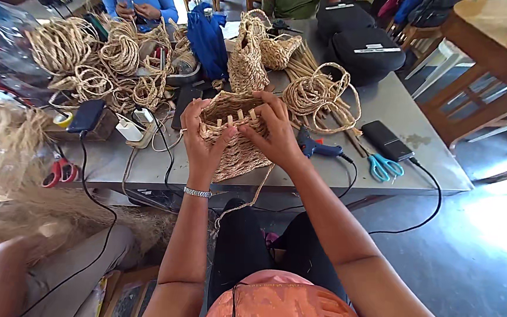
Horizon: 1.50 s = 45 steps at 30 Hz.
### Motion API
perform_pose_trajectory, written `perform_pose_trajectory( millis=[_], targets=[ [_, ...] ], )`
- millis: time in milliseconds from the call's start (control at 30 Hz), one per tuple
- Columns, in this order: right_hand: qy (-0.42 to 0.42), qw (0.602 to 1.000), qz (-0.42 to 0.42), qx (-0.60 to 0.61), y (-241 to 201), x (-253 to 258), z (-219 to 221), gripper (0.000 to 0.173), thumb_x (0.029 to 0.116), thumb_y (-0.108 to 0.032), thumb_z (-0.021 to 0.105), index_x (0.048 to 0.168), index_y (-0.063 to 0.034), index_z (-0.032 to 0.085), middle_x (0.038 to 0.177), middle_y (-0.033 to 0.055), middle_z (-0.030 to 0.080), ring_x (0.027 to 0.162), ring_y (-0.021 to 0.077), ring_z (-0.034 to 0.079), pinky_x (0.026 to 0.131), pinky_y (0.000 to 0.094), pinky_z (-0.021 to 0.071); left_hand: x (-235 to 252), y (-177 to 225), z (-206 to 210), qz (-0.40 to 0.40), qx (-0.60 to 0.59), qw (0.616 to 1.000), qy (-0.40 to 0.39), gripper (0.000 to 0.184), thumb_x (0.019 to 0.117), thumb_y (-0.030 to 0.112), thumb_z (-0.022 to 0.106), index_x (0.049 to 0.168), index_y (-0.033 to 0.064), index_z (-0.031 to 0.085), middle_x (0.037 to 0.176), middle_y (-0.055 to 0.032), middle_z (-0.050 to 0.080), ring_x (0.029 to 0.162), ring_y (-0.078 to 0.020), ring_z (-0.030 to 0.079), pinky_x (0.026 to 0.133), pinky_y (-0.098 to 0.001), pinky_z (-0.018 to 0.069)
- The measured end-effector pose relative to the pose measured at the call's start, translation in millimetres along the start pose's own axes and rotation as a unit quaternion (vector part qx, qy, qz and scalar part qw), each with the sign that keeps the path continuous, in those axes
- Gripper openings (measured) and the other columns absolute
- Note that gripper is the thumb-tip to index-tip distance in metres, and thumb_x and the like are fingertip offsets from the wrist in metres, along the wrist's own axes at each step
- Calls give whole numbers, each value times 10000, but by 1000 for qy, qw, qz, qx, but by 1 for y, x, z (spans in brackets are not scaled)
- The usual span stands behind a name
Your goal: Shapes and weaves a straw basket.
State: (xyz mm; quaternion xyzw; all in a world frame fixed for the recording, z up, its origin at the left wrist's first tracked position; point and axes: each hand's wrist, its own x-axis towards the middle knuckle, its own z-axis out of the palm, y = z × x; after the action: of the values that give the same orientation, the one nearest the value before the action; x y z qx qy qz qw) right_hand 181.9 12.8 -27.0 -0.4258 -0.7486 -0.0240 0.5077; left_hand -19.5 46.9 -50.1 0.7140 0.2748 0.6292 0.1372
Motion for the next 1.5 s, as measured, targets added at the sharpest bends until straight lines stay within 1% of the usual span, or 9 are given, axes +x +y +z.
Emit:
perform_pose_trajectory(
  millis=[167, 333, 533, 767, 900, 1133, 1267, 1433, 1500],
  targets=[
    [20, 999, 0, -24, -1, -4, 7, 374, 985, -421, 662, 1044, -52, 685, 1474, 162, 545, 1425, 360, 448, 1148, 545, 397, 0, -3, -1, 12, -1, 1000, -4, 733, 905, 448, 761, 1416, -4, 493, 1466, -209, 490, 1431, -305, 414, 1200, -449, 352],
    [41, 998, 3, -53, 0, -7, 14, 407, 994, -467, 614, 1028, -65, 675, 1466, 158, 554, 1420, 367, 453, 1092, 580, 427, 2, -8, -1, 38, 9, 999, -4, 566, 1050, 435, 527, 1371, -31, 519, 1423, -207, 530, 1408, -298, 442, 1183, -452, 365],
    [46, 997, 9, -60, -1, -8, 15, 418, 996, -481, 609, 1040, -70, 672, 1476, 149, 547, 1427, 359, 445, 1085, 582, 421, 4, -13, -2, 47, 6, 999, -9, 510, 1075, 400, 468, 1357, -20, 531, 1419, -194, 536, 1419, -294, 429, 1200, -458, 335],
    [73, 991, 38, -102, -11, -14, 14, 433, 995, -507, 606, 1055, -85, 682, 1484, 132, 549, 1429, 362, 441, 1096, 589, 391, 14, -20, 2, 44, -33, 998, -31, 572, 1073, 430, 447, 1376, -47, 531, 1427, -197, 522, 1389, -242, 456, 1177, -399, 361],
    [78, 990, 37, -112, -10, -15, 15, 448, 992, -526, 603, 1078, -94, 685, 1484, 121, 553, 1421, 354, 450, 1095, 581, 391, 14, -19, 1, 32, -31, 998, -34, 674, 1085, 532, 321, 1388, -33, 529, 1439, -184, 518, 1397, -228, 448, 1185, -396, 353],
    [31, 999, 27, -4, 5, -6, -12, 687, 964, -531, 637, 1453, -57, 542, 1406, 118, 619, 1314, 331, 538, 1084, 566, 418, 15, -22, 3, 43, -33, 998, -30, 576, 1091, 450, 364, 1351, -35, 535, 1418, -176, 533, 1393, -220, 454, 1188, -398, 348],
    [-13, 983, 90, 156, 18, 17, -41, 444, 1078, -352, 473, 1307, -9, 639, 1280, 123, 678, 1199, 172, 640, 1011, 369, 538, 22, -19, -3, 10, -40, 997, -69, 468, 1084, 325, 383, 1330, -36, 550, 1396, -171, 539, 1368, -213, 467, 1173, -384, 362],
    [-87, 977, 90, 170, 30, 43, -39, 324, 1038, -167, 449, 1048, -34, 745, 1380, 127, 627, 1344, 194, 542, 1110, 373, 445, 36, -12, -8, -63, -61, 988, -124, 385, 989, 200, 419, 1298, 32, 574, 1325, -95, 575, 1252, -142, 536, 1065, -325, 444],
    [-110, 977, 103, 152, 31, 45, -31, 321, 1004, -107, 437, 992, -36, 750, 1307, 117, 670, 1273, 177, 589, 1068, 370, 467, 35, -12, -7, -75, -73, 987, -119, 361, 961, 154, 413, 1264, 35, 569, 1292, -75, 590, 1214, -125, 550, 1030, -314, 461]
  ],
)
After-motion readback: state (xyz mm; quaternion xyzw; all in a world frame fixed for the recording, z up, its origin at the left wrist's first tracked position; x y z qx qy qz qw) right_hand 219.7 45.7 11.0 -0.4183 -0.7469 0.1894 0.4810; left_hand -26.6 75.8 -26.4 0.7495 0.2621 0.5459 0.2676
